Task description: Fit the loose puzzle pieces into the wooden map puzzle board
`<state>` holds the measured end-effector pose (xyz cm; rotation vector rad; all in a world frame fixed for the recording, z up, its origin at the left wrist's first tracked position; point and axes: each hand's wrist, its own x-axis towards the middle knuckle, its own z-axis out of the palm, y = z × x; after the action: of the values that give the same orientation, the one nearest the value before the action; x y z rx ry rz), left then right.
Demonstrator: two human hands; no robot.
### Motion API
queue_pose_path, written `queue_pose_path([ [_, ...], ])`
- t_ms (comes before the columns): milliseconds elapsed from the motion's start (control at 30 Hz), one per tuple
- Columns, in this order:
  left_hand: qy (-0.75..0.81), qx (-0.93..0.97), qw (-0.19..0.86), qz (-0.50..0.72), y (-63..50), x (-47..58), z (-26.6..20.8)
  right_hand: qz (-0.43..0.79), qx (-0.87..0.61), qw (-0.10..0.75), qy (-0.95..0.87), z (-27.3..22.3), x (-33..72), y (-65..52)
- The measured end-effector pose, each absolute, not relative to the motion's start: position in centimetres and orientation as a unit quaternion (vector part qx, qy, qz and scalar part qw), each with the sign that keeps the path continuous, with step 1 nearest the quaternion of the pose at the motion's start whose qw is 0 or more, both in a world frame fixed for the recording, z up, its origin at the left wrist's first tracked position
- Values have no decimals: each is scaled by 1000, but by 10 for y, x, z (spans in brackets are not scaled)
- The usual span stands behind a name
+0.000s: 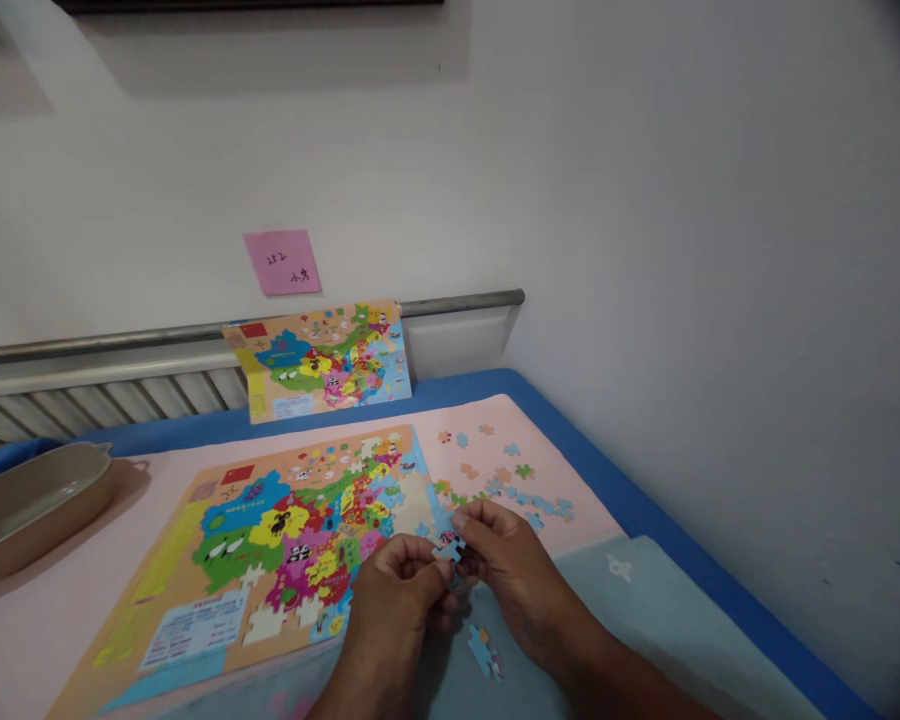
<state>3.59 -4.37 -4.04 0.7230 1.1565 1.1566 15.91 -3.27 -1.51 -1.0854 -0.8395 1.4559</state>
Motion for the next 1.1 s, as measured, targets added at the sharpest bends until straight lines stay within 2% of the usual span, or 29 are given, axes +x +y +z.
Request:
queue_pose_path([
  [233,493,307,637,507,-43,38,-44,611,-460,546,-343,-18,159,-31],
  [500,508,302,642,488,-46,39,-27,611,-467,536,-348,-19,158,-31],
  [1100,507,314,632,495,-45,39,-34,599,-474,551,-335,-17,157,-32],
])
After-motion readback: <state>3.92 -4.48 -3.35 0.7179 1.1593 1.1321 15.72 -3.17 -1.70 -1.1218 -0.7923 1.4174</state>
